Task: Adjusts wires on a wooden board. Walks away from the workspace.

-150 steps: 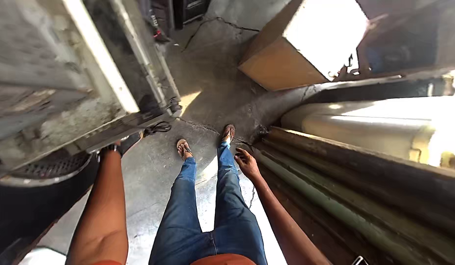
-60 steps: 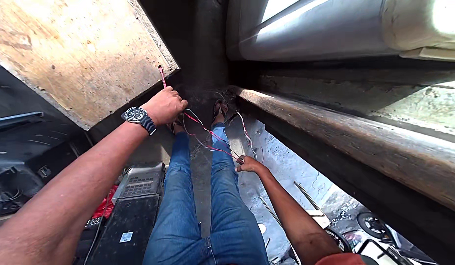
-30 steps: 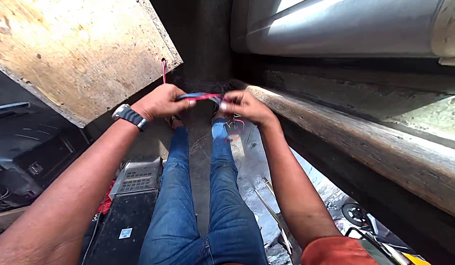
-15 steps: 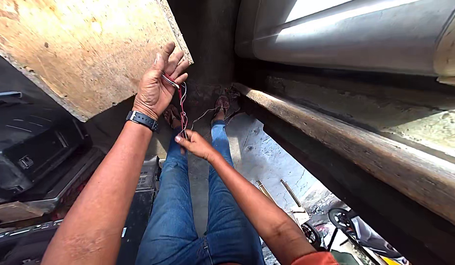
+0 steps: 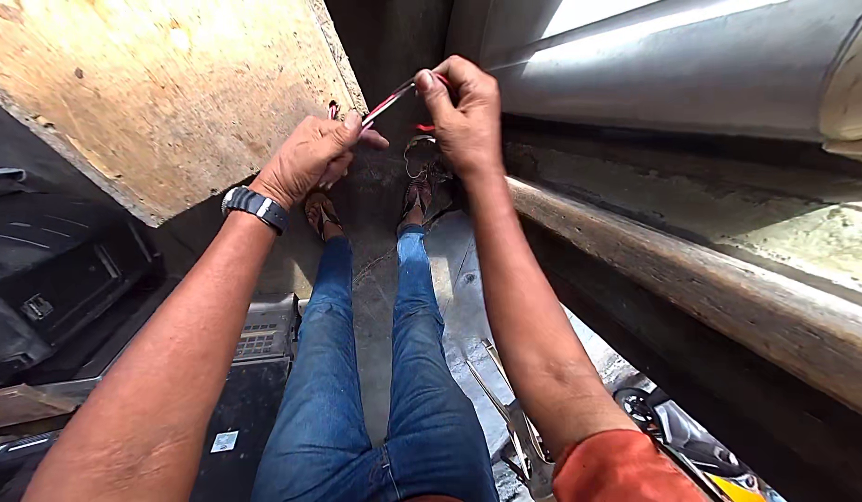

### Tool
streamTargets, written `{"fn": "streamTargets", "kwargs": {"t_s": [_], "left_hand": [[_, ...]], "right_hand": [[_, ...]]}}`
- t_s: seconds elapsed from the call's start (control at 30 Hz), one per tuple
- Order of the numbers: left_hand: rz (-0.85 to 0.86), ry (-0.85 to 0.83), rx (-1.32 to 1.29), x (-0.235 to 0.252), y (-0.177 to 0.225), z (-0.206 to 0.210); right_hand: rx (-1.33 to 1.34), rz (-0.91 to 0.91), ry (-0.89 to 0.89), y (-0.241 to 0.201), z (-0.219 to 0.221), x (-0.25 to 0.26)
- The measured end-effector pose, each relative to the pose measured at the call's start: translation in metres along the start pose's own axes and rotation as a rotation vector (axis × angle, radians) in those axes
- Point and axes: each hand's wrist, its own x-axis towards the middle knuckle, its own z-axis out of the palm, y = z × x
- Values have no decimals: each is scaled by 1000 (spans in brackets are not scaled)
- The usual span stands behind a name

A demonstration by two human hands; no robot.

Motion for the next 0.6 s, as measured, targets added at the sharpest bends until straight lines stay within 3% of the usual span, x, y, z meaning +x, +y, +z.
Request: {"fn": "streamTargets", "kwargs": {"t_s": [0.03,0.1,0.2,0.3,0.4,0.5,0.6], "left_hand": [[1,12,-112,2,3,-1],[-14,32,-258,7,7,-2],[-54,20,-397,8,4,-4],[-24,-33,-386,2,-5,-5],[-12,-14,-53,-2,-7,-1],[-16,-64,411,-7,-8,4],[42,-117,664,-11,-19,7]], "right_hand": [[10,28,31,21,22,1],[55,180,-87,42,65,-22],[217,411,-320,26,116,-86],[295,563,-471,-11,135,-150],[242,617,-662,-43,113,-179],[57,500,-820,-71,63,-158],[-44,309,-689,-82,12,-107]]}}
